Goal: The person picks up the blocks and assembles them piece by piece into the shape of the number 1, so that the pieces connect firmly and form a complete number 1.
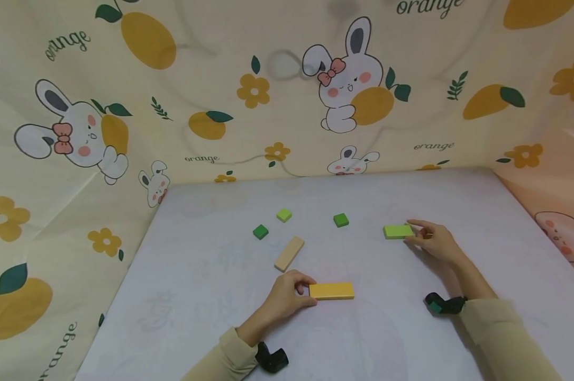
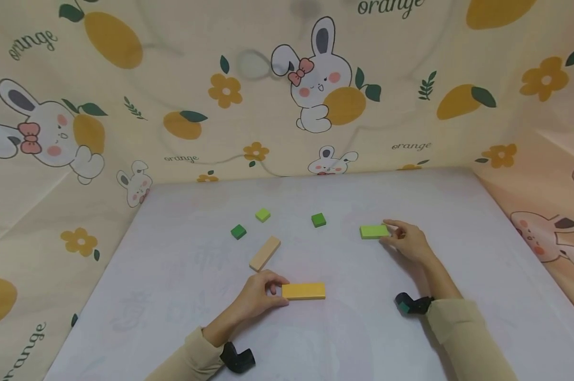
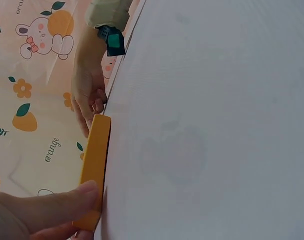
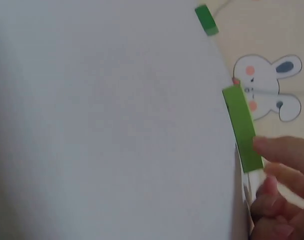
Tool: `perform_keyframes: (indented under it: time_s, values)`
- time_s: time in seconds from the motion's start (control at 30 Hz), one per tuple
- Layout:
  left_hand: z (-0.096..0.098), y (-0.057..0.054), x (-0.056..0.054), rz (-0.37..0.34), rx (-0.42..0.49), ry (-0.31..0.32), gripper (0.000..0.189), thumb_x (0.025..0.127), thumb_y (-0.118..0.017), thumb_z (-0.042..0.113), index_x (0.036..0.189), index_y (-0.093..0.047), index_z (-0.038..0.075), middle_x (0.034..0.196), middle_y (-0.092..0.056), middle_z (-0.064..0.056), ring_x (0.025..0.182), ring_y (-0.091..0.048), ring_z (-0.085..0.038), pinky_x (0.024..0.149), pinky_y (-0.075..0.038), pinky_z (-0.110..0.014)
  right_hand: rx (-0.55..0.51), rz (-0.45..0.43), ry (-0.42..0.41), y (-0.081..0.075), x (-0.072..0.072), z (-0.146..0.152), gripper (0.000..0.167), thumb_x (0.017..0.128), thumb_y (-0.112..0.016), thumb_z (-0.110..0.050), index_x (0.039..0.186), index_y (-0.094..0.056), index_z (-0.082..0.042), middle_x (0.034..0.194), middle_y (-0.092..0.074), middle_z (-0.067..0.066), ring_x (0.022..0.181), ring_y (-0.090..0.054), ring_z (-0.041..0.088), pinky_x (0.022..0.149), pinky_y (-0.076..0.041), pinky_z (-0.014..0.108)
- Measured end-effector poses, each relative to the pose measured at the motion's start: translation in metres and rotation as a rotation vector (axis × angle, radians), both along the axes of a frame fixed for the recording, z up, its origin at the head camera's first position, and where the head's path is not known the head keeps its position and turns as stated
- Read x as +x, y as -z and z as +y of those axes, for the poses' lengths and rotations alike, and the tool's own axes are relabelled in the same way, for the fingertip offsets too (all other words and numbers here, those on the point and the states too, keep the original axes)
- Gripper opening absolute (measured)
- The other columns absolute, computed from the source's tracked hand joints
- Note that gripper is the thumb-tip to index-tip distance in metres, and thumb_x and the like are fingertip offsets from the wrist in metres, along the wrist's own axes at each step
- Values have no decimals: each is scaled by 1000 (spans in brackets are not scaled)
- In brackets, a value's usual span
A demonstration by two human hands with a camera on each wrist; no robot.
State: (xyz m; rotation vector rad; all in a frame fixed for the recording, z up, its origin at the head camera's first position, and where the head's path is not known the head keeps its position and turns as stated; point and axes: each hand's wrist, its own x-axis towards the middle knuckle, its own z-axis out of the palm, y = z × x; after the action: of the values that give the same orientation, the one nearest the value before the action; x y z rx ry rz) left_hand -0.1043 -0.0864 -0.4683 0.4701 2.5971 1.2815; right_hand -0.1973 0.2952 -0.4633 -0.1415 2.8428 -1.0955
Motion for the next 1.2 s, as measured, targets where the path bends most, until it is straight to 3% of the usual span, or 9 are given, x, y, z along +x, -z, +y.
perform_keyframes:
  time_s: [0.13,0.37,0.5,0.6,0.73,0.87,1.2]
  values:
    - [-1,1,0,-7,-11,-1,33,74,-81,10,104,-71,2,84,-59,-6,72,-46,-6,65,-37,-15,-26,-19,113,-1,8,-10,64,92,-65,-32,139,-44,5,82,-52,5,65,-41,2,57,-37,21]
    - [-2,2,0,-3,-3,9,33,73,-82,9,103,-71,1,83,-58,-8,72,-45,-6,65,-36,-15,-159,-94,386,-2,17,-38,80,87,-66,-48,142,-41,5,77,-53,-6,64,-44,0,57,-41,18]
    - [-3,1,0,-9,12,11,33,73,-82,9,103,-71,0,83,-59,-10,72,-46,-7,65,-36,-15,-172,-114,497,0,17,-53,84,83,-71,-48,142,-41,4,81,-60,-2,69,-48,3,64,-39,18]
    - [-2,1,0,-12,16,11,33,72,-82,8,102,-71,0,84,-59,-10,72,-46,-7,64,-36,-15,-192,-122,562,2,17,-61,84,80,-74,-46,141,-42,4,93,-65,11,80,-53,13,70,-39,22]
    - [-2,1,0,-8,17,12,33,72,-82,9,102,-71,0,83,-58,-10,72,-46,-7,64,-36,-15,-199,-157,615,4,16,-66,85,80,-73,-46,142,-40,3,127,-56,27,110,-53,32,84,-44,36]
    - [-2,1,-1,-6,10,13,33,72,-82,9,102,-71,1,83,-58,-9,72,-45,-7,64,-35,-15,-142,-200,641,5,13,-68,88,80,-71,-49,145,-37,0,144,-44,28,130,-44,41,98,-40,50]
    - [-1,1,-2,-16,11,16,32,72,-82,10,102,-72,2,83,-58,-9,71,-45,-7,63,-35,-14,-69,-175,660,7,14,-74,86,80,-73,-46,143,-39,2,139,-48,29,124,-49,42,92,-43,51]
